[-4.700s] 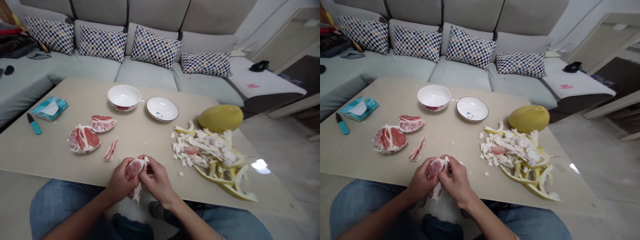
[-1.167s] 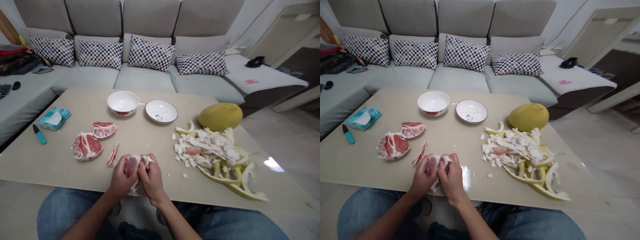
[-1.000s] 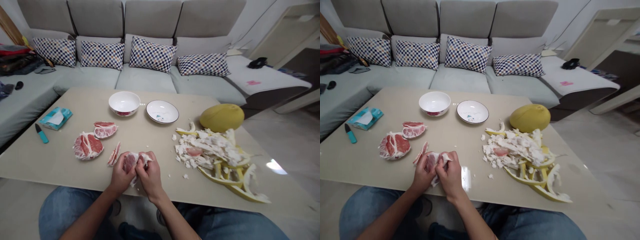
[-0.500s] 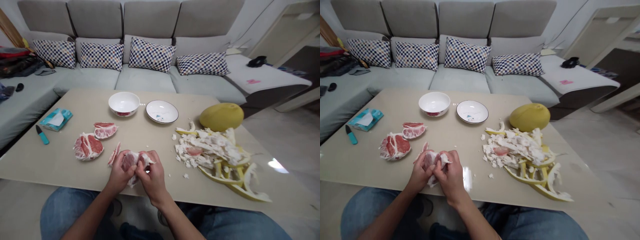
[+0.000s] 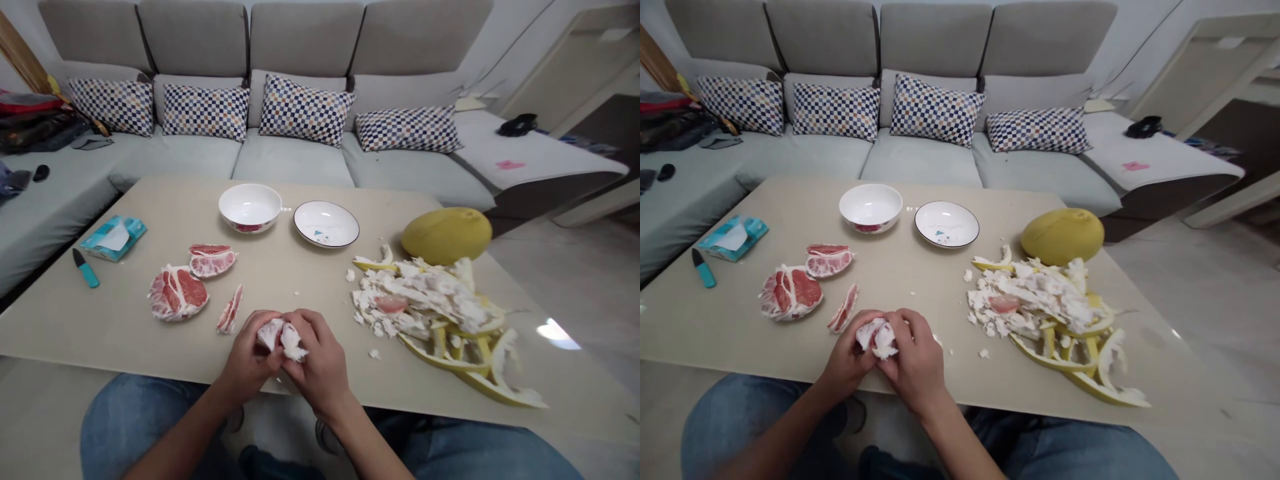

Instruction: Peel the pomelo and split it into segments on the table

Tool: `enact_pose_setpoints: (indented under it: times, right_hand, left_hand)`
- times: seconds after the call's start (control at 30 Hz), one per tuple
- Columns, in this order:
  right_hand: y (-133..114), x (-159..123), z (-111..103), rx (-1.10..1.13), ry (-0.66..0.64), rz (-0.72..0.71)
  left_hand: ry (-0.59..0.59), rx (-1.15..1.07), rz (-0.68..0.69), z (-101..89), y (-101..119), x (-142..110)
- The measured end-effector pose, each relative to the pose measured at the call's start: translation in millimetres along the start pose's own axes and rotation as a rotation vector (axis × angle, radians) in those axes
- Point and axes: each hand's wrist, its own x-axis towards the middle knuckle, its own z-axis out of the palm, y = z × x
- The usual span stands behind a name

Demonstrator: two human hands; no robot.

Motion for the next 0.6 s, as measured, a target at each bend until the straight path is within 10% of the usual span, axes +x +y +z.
enact_pose_setpoints:
  times: [0.3,0.6]
  right_hand:
    - [-10.8,1.0,0.4,0.197,-0.145,0.257]
    - [-3.6,-13.0,9.1,0.374,0.071,0.250]
  left_hand:
    - [0.183,0.093,-0.074,13.0,-2.8,-10.2]
    - [0.204,0.267,0.163,16.7,-6.4,-14.4]
